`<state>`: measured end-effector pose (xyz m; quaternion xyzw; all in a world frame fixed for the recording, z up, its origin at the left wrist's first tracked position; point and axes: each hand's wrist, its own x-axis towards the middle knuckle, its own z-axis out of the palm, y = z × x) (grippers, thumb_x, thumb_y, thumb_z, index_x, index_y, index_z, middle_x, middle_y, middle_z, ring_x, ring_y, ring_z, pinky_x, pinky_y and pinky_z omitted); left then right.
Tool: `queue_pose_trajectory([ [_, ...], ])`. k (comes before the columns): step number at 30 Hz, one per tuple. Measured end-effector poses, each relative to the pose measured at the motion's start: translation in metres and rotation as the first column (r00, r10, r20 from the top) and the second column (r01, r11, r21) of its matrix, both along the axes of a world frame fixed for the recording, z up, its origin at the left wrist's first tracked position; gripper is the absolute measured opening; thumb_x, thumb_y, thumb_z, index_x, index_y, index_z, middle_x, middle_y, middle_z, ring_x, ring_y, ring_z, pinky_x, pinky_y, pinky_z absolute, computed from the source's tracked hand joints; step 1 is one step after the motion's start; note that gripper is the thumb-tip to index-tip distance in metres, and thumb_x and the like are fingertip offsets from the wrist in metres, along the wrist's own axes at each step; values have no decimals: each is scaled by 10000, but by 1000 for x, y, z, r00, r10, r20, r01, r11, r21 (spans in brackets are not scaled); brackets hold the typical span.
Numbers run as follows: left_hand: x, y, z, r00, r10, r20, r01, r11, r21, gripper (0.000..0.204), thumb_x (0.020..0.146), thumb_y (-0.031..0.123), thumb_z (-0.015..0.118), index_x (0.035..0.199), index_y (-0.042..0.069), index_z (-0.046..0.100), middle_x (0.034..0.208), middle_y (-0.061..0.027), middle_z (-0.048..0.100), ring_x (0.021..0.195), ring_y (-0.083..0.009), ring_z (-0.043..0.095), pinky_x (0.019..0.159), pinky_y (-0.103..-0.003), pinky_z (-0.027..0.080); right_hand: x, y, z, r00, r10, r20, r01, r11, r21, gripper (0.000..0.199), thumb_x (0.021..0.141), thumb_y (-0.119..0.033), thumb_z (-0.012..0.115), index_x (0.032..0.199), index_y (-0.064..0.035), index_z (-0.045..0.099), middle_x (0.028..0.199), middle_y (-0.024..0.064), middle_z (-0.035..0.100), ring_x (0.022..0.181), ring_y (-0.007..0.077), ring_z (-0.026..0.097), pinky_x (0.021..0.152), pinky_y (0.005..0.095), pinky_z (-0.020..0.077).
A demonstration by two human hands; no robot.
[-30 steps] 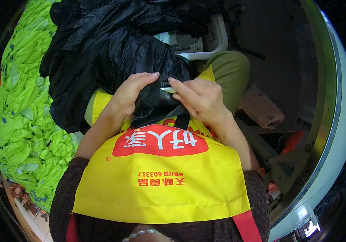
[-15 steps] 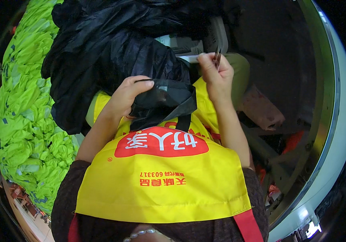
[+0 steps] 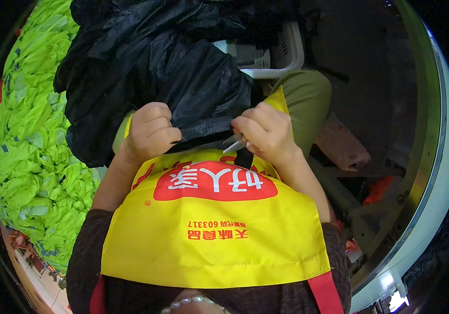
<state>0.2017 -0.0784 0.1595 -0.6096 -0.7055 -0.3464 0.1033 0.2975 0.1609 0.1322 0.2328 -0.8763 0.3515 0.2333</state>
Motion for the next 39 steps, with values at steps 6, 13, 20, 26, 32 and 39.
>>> queue_pose_trajectory([
  [6,-1,3,-15,993,27,112,-18,996,-86,163,578,75,676,696,66,564,635,-61,487,666,-240,517,674,-343,453,6,-5,-16,997,78,26,-78,997,-16,119,677,-111,614,782,-61,586,695,66,538,577,218,537,491,298,439],
  [13,10,-5,-145,737,293,609,380,566,-732,243,790,190,555,983,77,647,857,-137,623,820,-281,594,735,-342,463,-14,-16,-109,610,293,736,-185,956,-227,196,779,-198,637,840,-12,630,750,185,596,685,338,587,586,370,464],
  [20,-19,-15,-292,685,661,308,291,139,-947,296,812,163,502,1053,38,618,1126,-194,572,1037,-323,557,842,-370,452,-41,-16,-108,663,282,694,-2,927,-375,219,816,-223,598,835,-5,614,730,197,581,668,352,576,595,376,457],
  [26,1,-21,-238,679,622,390,471,39,-881,308,804,203,515,1043,43,626,1126,-200,569,1046,-315,556,856,-368,449,-52,16,-131,567,182,803,455,744,-490,166,850,-161,587,908,-10,625,738,13,583,656,87,494,615,231,410],
  [32,-62,83,-84,913,256,318,283,164,-945,219,797,164,475,893,66,645,863,-179,641,817,-321,625,718,-439,490,-69,13,-125,608,192,771,558,587,-586,154,868,-145,569,943,-21,624,753,-56,543,688,29,446,623,183,369],
  [39,-184,177,-203,895,391,-213,-444,820,-361,441,716,118,641,1135,59,517,1031,-96,564,973,-263,541,848,-387,415,-71,14,-117,566,220,794,589,566,-577,159,863,-134,572,948,-6,611,792,-41,567,733,38,469,669,198,399],
])
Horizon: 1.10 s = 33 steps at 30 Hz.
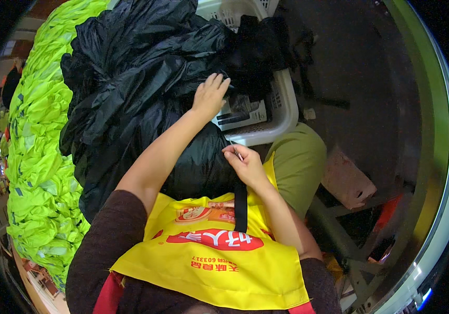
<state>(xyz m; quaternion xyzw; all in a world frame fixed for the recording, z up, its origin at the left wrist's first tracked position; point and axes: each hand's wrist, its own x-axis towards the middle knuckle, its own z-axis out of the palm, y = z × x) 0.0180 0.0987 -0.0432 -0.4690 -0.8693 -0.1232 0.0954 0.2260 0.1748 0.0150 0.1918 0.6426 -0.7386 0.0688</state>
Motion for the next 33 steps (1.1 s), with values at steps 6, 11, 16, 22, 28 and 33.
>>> queue_pose_trajectory([
  [6,0,0,-38,987,-112,114,158,802,-576,154,772,144,553,918,146,602,808,-37,636,794,-197,587,740,-355,365,-2,1,-3,998,-58,1,58,998,-9,159,869,-146,569,936,-12,620,777,-48,557,706,42,470,658,190,393],
  [11,17,-41,7,861,-9,509,117,977,-181,159,800,209,550,839,77,630,872,-94,633,865,-247,579,757,-344,409,-12,16,-17,863,-452,225,504,788,-353,176,903,-223,518,995,-81,564,727,-41,527,500,20,336,392,154,238],
  [16,-4,-151,76,313,-44,949,-506,837,206,270,852,245,534,934,-8,576,913,-67,557,897,-212,524,814,-325,406,-20,31,-28,642,-592,488,767,509,-391,443,841,-384,598,1161,-123,439,955,74,590,474,30,337,369,135,249],
  [22,53,-207,100,523,440,730,-384,886,-260,482,755,126,606,1194,-15,467,1320,-196,382,1229,-337,358,1027,-322,284,-68,30,-33,877,-377,299,435,357,-827,648,808,-496,595,1277,-116,360,1064,142,567,432,32,268,354,151,217],
  [28,107,-182,135,723,-180,667,258,966,-19,241,675,-20,530,886,67,611,1281,-181,444,1229,-334,374,1031,-397,279,-77,-31,37,973,-231,-5,171,736,-655,465,893,-444,477,1113,-42,556,985,61,622,645,86,517,564,224,417],
  [33,174,-179,171,584,45,810,-71,997,-3,372,719,208,651,1057,69,584,1180,-139,525,1132,-295,461,993,-394,304,-38,-36,27,945,-297,135,297,614,-731,337,889,-367,514,894,-45,614,678,-15,524,611,106,509,575,209,424],
])
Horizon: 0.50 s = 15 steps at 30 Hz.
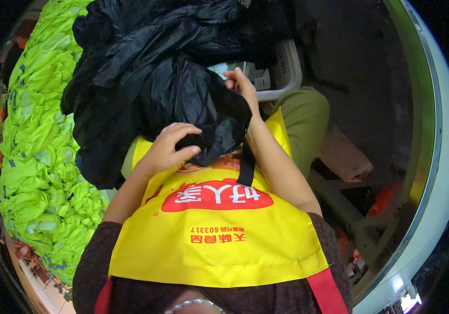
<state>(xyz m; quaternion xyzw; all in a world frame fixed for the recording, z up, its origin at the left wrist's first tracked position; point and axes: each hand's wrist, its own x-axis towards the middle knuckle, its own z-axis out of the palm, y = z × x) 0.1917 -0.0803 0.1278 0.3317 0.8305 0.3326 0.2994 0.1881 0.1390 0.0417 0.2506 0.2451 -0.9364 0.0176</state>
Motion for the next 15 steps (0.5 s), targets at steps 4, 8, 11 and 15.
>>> queue_pose_trajectory([
  [4,36,19,2,913,30,-406,-26,1000,15,508,641,317,743,1055,67,587,1116,-129,543,1067,-284,492,920,-384,367,20,19,-27,986,-150,79,163,963,-212,288,891,-315,512,883,-41,602,593,2,505,541,137,501,516,259,443],
  [8,34,11,-25,892,2,-452,15,999,34,276,685,179,684,917,45,618,966,-115,605,924,-269,560,832,-370,419,38,40,-40,989,-115,89,126,983,-130,293,889,-321,506,919,-45,600,667,4,536,574,125,500,542,248,438],
  [11,30,7,-23,869,76,-490,1,988,155,124,721,103,619,817,25,622,815,-98,622,783,-267,589,747,-361,455,52,36,-8,992,-72,100,59,990,127,335,869,-337,536,1039,-51,581,835,17,562,703,110,515,643,237,433],
  [15,28,4,-4,872,216,-440,-138,970,202,104,724,92,621,789,13,603,772,-124,608,741,-295,577,667,-361,463,96,47,13,978,201,64,-204,826,525,550,735,-300,686,1195,-54,510,1075,54,526,936,125,496,838,234,378],
])
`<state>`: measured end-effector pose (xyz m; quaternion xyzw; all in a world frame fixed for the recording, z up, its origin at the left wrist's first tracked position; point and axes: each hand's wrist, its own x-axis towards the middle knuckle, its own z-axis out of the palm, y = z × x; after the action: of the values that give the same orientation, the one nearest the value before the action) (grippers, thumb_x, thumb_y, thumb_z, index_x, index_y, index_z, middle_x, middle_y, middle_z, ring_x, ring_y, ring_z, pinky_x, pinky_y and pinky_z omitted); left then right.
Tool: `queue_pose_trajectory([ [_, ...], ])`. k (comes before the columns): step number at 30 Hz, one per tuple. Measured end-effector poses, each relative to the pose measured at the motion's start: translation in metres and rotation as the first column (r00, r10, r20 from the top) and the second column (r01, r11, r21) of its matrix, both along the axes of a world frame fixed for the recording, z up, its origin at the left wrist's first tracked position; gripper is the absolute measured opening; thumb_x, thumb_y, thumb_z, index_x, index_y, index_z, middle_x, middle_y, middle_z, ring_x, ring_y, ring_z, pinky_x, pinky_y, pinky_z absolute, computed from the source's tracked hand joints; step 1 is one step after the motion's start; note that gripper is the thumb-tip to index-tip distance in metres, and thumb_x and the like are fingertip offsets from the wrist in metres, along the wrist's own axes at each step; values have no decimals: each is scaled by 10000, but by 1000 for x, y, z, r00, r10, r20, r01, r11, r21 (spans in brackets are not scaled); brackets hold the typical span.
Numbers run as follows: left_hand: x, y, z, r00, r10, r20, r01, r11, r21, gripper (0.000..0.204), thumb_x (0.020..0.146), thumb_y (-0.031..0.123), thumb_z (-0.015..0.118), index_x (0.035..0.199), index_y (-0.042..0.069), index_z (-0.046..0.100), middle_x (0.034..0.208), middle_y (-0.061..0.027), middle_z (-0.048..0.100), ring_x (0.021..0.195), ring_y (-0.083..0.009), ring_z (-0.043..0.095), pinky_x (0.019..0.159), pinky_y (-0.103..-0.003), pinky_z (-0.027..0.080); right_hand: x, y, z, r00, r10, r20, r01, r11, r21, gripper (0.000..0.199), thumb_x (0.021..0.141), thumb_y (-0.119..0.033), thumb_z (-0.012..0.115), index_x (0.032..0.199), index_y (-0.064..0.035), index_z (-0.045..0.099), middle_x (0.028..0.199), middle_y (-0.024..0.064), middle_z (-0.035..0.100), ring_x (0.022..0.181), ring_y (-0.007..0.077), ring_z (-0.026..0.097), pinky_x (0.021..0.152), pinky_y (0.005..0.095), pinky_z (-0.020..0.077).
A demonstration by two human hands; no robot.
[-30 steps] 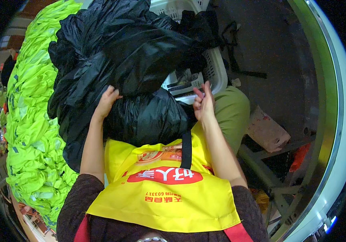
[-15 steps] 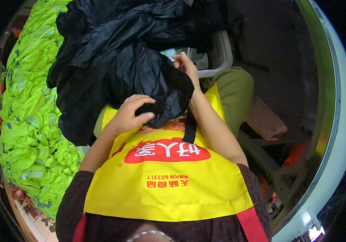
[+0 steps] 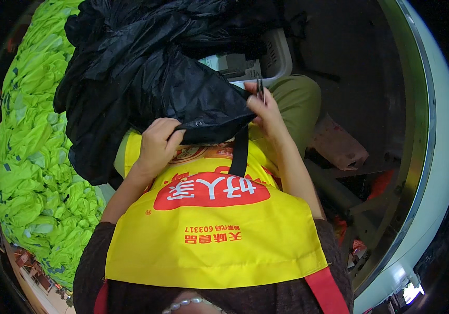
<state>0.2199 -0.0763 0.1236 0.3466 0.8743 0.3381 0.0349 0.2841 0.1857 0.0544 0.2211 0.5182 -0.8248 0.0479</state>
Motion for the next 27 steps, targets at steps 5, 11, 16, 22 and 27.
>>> queue_pose_trajectory([
  [5,-3,-4,5,990,74,124,-76,997,17,96,744,85,600,787,-1,598,763,-150,598,733,-306,575,658,-365,456,14,-22,15,951,175,-255,32,764,644,376,692,-69,684,1045,-18,564,1067,51,533,969,139,509,824,247,406],
  [11,-7,1,23,996,64,70,-52,986,-159,486,707,122,647,1169,45,517,1161,-175,533,1106,-312,491,918,-356,403,-4,-23,22,956,247,-161,-128,840,527,212,718,6,565,927,1,597,812,35,605,770,106,548,726,231,436],
  [16,-23,27,14,977,-211,-35,205,971,-121,282,752,91,628,1026,30,606,1158,-150,551,1143,-300,473,963,-365,371,-19,-24,28,930,299,-212,-134,815,564,204,712,3,576,913,-13,602,793,41,595,713,101,530,662,235,434],
  [22,-66,19,-1,733,-170,659,-130,916,380,231,911,220,496,771,46,555,698,57,482,667,-41,412,620,-192,359,-13,-12,32,954,287,-89,-224,877,426,124,791,-101,630,880,-22,596,750,8,546,623,117,527,566,234,443],
  [27,-53,39,-1,428,-11,904,-565,777,277,213,915,228,500,893,37,590,812,16,594,748,-59,525,736,-187,412,-13,-2,-2,969,227,-97,-243,947,-212,116,858,-193,595,916,-102,553,716,-41,501,571,52,519,445,173,380],
])
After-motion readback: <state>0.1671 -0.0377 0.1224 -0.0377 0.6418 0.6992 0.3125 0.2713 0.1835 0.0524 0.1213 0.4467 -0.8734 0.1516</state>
